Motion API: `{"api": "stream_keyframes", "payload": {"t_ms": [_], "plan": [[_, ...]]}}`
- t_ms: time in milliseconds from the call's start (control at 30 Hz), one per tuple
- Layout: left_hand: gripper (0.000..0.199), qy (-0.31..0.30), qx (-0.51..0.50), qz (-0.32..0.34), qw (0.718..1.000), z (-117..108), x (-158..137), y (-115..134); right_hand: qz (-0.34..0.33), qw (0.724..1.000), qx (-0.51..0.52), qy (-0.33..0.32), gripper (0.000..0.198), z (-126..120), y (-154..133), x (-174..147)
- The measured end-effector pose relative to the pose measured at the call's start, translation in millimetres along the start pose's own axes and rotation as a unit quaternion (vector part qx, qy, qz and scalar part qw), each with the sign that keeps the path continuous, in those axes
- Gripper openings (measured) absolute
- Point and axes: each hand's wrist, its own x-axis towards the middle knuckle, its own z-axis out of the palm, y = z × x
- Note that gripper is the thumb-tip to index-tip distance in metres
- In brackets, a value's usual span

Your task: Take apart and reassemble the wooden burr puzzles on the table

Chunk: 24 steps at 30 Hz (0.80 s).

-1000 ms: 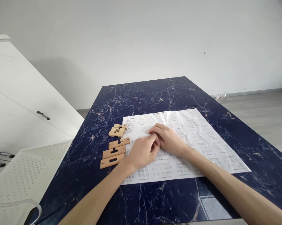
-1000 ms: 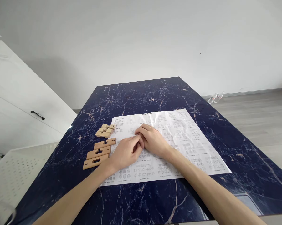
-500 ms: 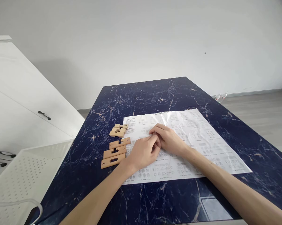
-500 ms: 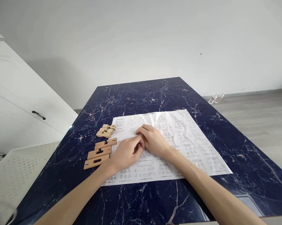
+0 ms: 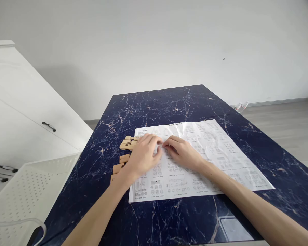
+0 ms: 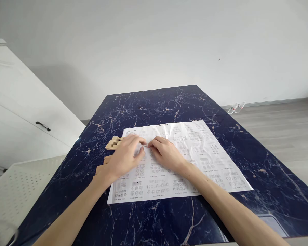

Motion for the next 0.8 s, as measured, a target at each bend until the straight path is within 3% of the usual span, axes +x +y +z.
{"api": "stream_keyframes", "payload": {"t_ms": [100, 233, 467, 600, 800], "plan": [[0.019, 0.049, 0.125, -0.074, 0.988, -3, 0, -20, 0.014, 1.000, 0.000, -0.011, 0.025, 0, 0, 0], [0.051, 0.029, 0.253, -0.193, 0.947, -3, -6, -31, 0.023, 0.999, -0.006, -0.022, 0.022, -1, 0, -1], [0.075, -0.009, 0.304, -0.282, 0.910, -13, -8, -32, 0.019, 1.000, -0.008, -0.018, 0.022, -1, 0, -1], [0.072, -0.049, 0.298, -0.310, 0.902, -15, -10, -37, 0.019, 1.000, -0.009, -0.019, 0.022, -1, -1, 0], [0.057, -0.064, 0.301, -0.292, 0.906, -12, -11, -36, 0.015, 1.000, -0.010, -0.019, 0.023, -1, -1, 0]]}}
